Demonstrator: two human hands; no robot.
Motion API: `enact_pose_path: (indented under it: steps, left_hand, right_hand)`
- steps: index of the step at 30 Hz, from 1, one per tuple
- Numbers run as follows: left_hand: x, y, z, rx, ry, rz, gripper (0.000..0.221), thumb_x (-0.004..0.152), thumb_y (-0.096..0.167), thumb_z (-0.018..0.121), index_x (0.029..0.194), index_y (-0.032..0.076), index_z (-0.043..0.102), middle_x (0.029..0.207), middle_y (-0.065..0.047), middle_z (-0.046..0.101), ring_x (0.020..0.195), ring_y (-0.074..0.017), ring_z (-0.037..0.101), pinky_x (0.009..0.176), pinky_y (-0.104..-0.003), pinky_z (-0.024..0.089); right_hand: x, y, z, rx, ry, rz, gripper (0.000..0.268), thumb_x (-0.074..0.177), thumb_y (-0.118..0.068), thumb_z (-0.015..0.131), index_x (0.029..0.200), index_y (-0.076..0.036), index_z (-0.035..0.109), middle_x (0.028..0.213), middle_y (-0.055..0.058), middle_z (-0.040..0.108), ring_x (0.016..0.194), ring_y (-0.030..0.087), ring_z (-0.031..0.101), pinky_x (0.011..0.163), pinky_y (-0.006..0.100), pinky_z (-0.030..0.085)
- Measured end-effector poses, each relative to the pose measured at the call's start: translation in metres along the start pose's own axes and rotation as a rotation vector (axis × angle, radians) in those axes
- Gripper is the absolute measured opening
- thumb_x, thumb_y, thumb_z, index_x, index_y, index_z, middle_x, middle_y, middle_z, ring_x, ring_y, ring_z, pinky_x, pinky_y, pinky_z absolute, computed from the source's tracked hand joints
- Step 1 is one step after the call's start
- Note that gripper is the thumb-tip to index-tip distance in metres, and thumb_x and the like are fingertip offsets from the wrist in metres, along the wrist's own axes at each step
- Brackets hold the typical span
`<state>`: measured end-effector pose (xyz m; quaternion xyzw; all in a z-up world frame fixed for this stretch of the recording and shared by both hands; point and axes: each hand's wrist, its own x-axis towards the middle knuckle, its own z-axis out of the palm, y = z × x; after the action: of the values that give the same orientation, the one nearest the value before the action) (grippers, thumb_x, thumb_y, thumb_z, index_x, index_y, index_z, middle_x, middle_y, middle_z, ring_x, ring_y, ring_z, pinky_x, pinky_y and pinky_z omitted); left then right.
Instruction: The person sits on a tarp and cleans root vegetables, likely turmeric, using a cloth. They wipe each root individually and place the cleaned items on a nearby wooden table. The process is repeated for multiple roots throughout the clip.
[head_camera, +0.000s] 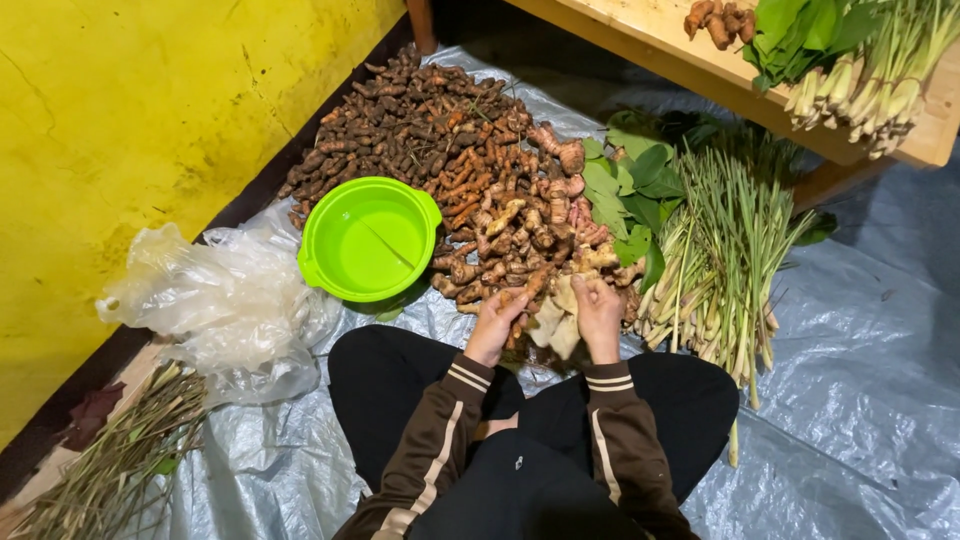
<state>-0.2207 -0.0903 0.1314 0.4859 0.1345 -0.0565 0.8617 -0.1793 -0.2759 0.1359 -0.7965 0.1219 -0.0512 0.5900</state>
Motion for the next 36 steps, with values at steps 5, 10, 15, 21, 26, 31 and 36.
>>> enact_pose_path:
  steps: [5, 10, 15, 21, 26, 31, 36]
  left_hand:
    - [-0.002, 0.007, -0.001, 0.016, 0.023, 0.014, 0.031, 0.096, 0.017, 0.071, 0.119, -0.003, 0.068, 0.085, -0.016, 0.073, 0.057, -0.0095, 0.061, 0.039, -0.017, 0.048]
    - [0.0, 0.004, -0.001, -0.01, 0.037, -0.01, 0.026, 0.097, 0.016, 0.07, 0.113, -0.004, 0.07, 0.082, -0.015, 0.072, 0.054, -0.01, 0.06, 0.037, -0.017, 0.047]
    - [-0.005, 0.009, 0.014, -0.128, 0.002, -0.141, 0.02, 0.098, 0.02, 0.067, 0.104, 0.0, 0.069, 0.074, -0.013, 0.068, 0.043, -0.0095, 0.058, 0.029, -0.018, 0.042]
    - [0.012, -0.023, -0.004, 0.099, -0.066, -0.106, 0.023, 0.093, 0.028, 0.079, 0.098, 0.007, 0.071, 0.058, -0.01, 0.059, 0.039, -0.0125, 0.056, 0.026, -0.021, 0.039]
    - [0.001, 0.003, 0.002, 0.262, -0.02, 0.062, 0.032, 0.079, 0.019, 0.092, 0.097, 0.004, 0.071, 0.07, -0.006, 0.065, 0.055, -0.0087, 0.061, 0.044, -0.018, 0.05]
    - [-0.018, 0.025, 0.01, 0.123, -0.025, -0.038, 0.032, 0.08, 0.018, 0.091, 0.099, 0.005, 0.068, 0.071, -0.006, 0.064, 0.054, -0.0123, 0.063, 0.041, -0.021, 0.052]
    - [-0.011, 0.025, 0.013, -0.173, -0.089, -0.078, 0.028, 0.096, 0.018, 0.072, 0.115, 0.0, 0.064, 0.059, -0.01, 0.06, 0.04, -0.0104, 0.059, 0.031, -0.017, 0.045]
  right_hand:
    - [0.001, -0.002, 0.003, -0.085, -0.006, 0.007, 0.026, 0.093, -0.038, 0.078, 0.085, -0.015, 0.071, 0.071, 0.007, 0.065, 0.073, 0.017, 0.062, 0.067, 0.033, 0.052]
    - [-0.02, -0.046, 0.005, 0.524, -0.017, 0.322, 0.024, 0.109, -0.037, 0.053, 0.112, -0.015, 0.062, 0.102, 0.002, 0.065, 0.09, 0.014, 0.067, 0.076, 0.026, 0.058]
    - [-0.035, -0.039, 0.022, 0.669, -0.194, 0.086, 0.014, 0.105, -0.011, 0.057, 0.116, -0.016, 0.051, 0.096, -0.01, 0.053, 0.088, 0.001, 0.055, 0.08, 0.015, 0.046]
    - [-0.036, -0.061, 0.027, 0.301, -0.032, -0.181, 0.019, 0.093, -0.007, 0.077, 0.108, -0.008, 0.066, 0.087, -0.001, 0.057, 0.075, 0.006, 0.061, 0.071, 0.022, 0.056]
    - [-0.041, -0.045, 0.034, -0.007, 0.076, -0.305, 0.019, 0.094, -0.027, 0.079, 0.105, -0.015, 0.07, 0.073, 0.009, 0.067, 0.069, 0.018, 0.066, 0.065, 0.032, 0.054]
    - [-0.041, -0.033, 0.031, 0.045, 0.089, -0.217, 0.02, 0.101, -0.028, 0.071, 0.109, -0.012, 0.063, 0.068, 0.011, 0.069, 0.064, 0.011, 0.063, 0.059, 0.03, 0.054]
    - [-0.024, -0.018, 0.027, 0.704, 0.123, 0.197, 0.021, 0.106, -0.022, 0.061, 0.118, -0.006, 0.057, 0.099, 0.01, 0.073, 0.083, 0.015, 0.071, 0.074, 0.031, 0.062]
